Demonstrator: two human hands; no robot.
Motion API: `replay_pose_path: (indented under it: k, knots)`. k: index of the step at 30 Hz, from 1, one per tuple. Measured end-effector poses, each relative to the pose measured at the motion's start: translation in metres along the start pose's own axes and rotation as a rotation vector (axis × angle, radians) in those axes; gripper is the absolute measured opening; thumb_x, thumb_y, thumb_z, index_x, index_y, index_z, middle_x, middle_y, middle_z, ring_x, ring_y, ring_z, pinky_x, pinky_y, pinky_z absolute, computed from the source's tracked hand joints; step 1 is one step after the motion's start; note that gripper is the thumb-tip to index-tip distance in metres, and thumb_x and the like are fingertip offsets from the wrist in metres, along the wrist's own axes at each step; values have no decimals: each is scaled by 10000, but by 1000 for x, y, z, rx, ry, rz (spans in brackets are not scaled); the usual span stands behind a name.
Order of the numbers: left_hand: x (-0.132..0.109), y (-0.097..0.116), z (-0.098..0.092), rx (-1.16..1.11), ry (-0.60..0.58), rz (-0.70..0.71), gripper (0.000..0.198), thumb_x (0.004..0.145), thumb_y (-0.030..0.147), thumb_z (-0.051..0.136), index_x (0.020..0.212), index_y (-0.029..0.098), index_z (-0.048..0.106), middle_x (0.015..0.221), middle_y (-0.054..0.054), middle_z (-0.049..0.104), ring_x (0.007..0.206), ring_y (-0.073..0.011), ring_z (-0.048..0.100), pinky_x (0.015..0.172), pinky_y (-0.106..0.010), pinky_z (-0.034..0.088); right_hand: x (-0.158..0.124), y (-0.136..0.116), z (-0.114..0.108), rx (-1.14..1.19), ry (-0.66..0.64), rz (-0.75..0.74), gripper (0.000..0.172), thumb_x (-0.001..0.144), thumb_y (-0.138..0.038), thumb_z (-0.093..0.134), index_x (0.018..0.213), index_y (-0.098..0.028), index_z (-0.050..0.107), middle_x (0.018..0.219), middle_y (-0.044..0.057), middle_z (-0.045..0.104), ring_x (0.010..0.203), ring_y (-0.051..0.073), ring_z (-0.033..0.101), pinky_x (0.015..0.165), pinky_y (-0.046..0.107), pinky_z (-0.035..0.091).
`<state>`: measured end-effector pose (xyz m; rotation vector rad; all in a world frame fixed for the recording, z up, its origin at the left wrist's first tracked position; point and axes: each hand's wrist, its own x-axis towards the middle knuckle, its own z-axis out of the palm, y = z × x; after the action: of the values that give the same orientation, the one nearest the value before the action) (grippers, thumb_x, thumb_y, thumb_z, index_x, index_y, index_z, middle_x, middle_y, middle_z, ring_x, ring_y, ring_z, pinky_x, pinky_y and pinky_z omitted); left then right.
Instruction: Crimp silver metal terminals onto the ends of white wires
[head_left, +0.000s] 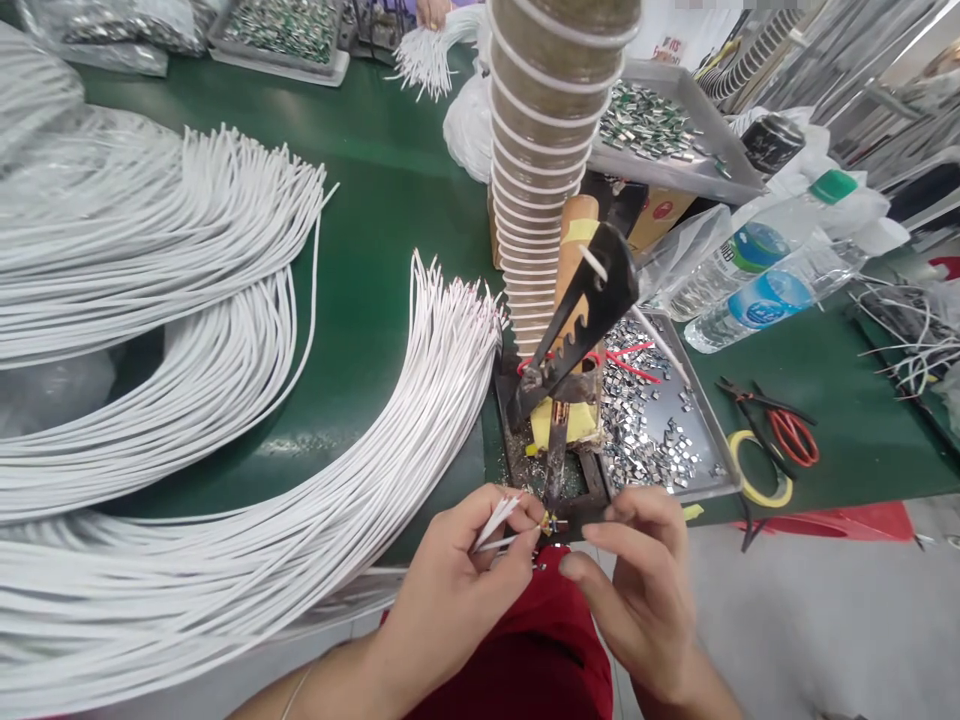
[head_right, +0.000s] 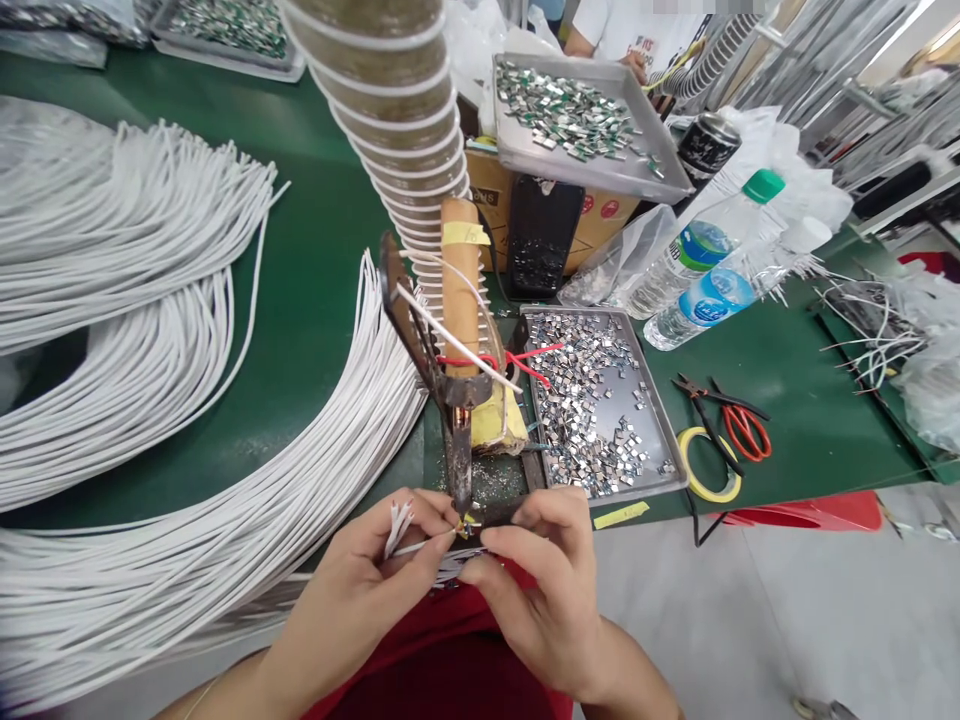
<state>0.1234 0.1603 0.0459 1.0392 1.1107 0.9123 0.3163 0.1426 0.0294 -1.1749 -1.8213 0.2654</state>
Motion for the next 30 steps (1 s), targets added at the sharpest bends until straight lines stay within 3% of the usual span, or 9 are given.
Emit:
replay_pose_path:
  k: [5,9,15,20,26,30]
  knots:
    - [-5,-9,5,54,-100,-29,115,923,166,632,822,212,664,921,-36,763,827,-192,691,726,-253,579,1,-3,-6,86,-163,61,230,996,-114,647,1151,-280,686,890,3,562,780,174,577,734,337,559]
    - [-6,-18,8,177,-199,84,162,938,93,585,871,207,679,893,-10,695,814,-172,642,762,-253,538,4,-4,-5,211,-266,131,191,1017,-157,646,1163,-265,705,913,5,590,809,157,606,703,279,558]
    - [-11,-22,3,264,-237,215,209,1047,109,499,1000,216,673,988,-26,613,890,-172,625,836,-255,531,6,-4,-8,182,-291,163,126,984,-125,650,1029,-240,677,891,1,591,797,150,600,682,265,537]
    - [-13,-21,-2,264,-261,249,308,1069,72,457,1044,246,709,980,-11,594,901,-156,610,853,-209,518,9,-2,-13,128,-285,66,166,932,-74,677,987,-229,655,865,-5,596,764,142,558,681,276,512]
    - [-11,-25,-4,219,-327,136,296,1044,111,548,978,229,811,1103,-49,631,1042,-188,669,954,-233,523,3,-3,-17,216,-334,-10,282,952,-42,621,1147,-230,697,882,18,644,777,164,551,686,312,509]
    - [-9,-28,-5,201,-346,118,281,1064,178,554,978,241,814,1032,-36,630,998,-188,663,928,-233,521,3,3,-24,158,-347,15,213,999,-116,626,1134,-244,729,900,21,617,801,164,572,703,302,521]
